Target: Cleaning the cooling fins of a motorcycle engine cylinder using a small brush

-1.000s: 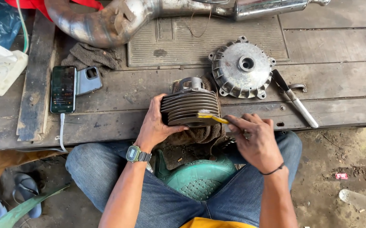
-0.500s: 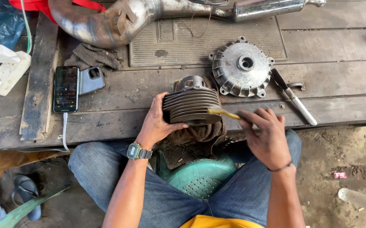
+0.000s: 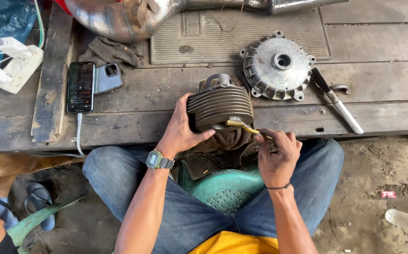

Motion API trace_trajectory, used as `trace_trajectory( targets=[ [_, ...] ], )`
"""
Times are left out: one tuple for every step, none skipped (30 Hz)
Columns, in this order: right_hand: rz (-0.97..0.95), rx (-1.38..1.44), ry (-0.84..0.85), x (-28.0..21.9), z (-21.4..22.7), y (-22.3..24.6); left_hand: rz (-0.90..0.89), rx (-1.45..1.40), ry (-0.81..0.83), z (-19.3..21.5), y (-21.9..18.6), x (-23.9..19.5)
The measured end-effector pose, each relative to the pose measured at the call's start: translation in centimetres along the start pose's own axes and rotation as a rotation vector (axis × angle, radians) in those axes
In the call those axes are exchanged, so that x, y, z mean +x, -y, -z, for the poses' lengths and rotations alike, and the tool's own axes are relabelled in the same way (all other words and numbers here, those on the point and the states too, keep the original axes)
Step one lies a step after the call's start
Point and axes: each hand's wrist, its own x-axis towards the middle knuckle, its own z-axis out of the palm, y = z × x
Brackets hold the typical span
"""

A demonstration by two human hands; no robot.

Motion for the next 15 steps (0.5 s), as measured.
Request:
trace_trajectory(
  targets=[
    [-0.009, 0.032, -0.018, -0.2, -0.5, -0.3, 0.008, 0.017, -0.008, -0.1, -0.1, 0.1],
    [-0.024, 0.057, -0.037, -0.8, -0.7, -0.5, 0.014, 0.03, -0.007, -0.3, -0.2, 0.1],
    [-0.036, 0.052, -0.038, -1.1, -1.3, 0.6, 0.015, 0.028, 0.005, -0.6, -0.5, -0.4],
    [-0.02, 0.095, -0.001, -0.8, -2.2, 1.8, -0.01, 0.043, -0.004, -0.5, -0.8, -0.5],
    [-0.004, 0.137, 0.036, -0.4, -3.1, 3.0, -0.035, 0.058, -0.013, -0.3, -1.2, -0.6],
    [-0.01, 0.142, 0.031, -0.5, -2.6, 2.0, -0.037, 0.065, -0.007, -0.1, -1.4, -0.7],
    [0.007, 0.097, 0.011, -0.5, -2.1, 0.9, 0.008, 0.044, 0.011, 0.1, -1.6, -0.8],
    [0.032, 0.047, -0.007, -0.3, -1.5, -0.4, 0.051, 0.017, 0.023, 0.0, -1.8, -0.7],
    [0.035, 0.047, -0.009, -0.4, -1.5, -0.9, 0.048, 0.018, 0.021, -0.3, -1.5, -0.7],
    [0.024, 0.09, -0.027, -0.8, -1.5, -1.4, 0.047, 0.052, 0.011, -0.6, -1.2, -0.9],
    [0.014, 0.132, -0.044, -1.2, -1.4, -1.9, 0.046, 0.087, 0.001, -1.0, -1.0, -1.1],
    [0.007, 0.131, -0.051, -1.6, -2.4, -0.9, 0.042, 0.09, 0.009, -1.1, -1.1, -1.1],
    [-0.008, 0.181, -0.041, -2.0, -3.4, 0.2, 0.056, 0.084, 0.003, -1.2, -1.3, -1.1],
    [-0.017, 0.237, -0.029, -2.2, -4.5, 1.3, 0.071, 0.081, -0.011, -1.2, -1.5, -1.2],
    [-0.017, 0.241, -0.033, -2.1, -4.4, 0.8, 0.069, 0.086, -0.011, -1.1, -1.4, -1.2]
  ],
)
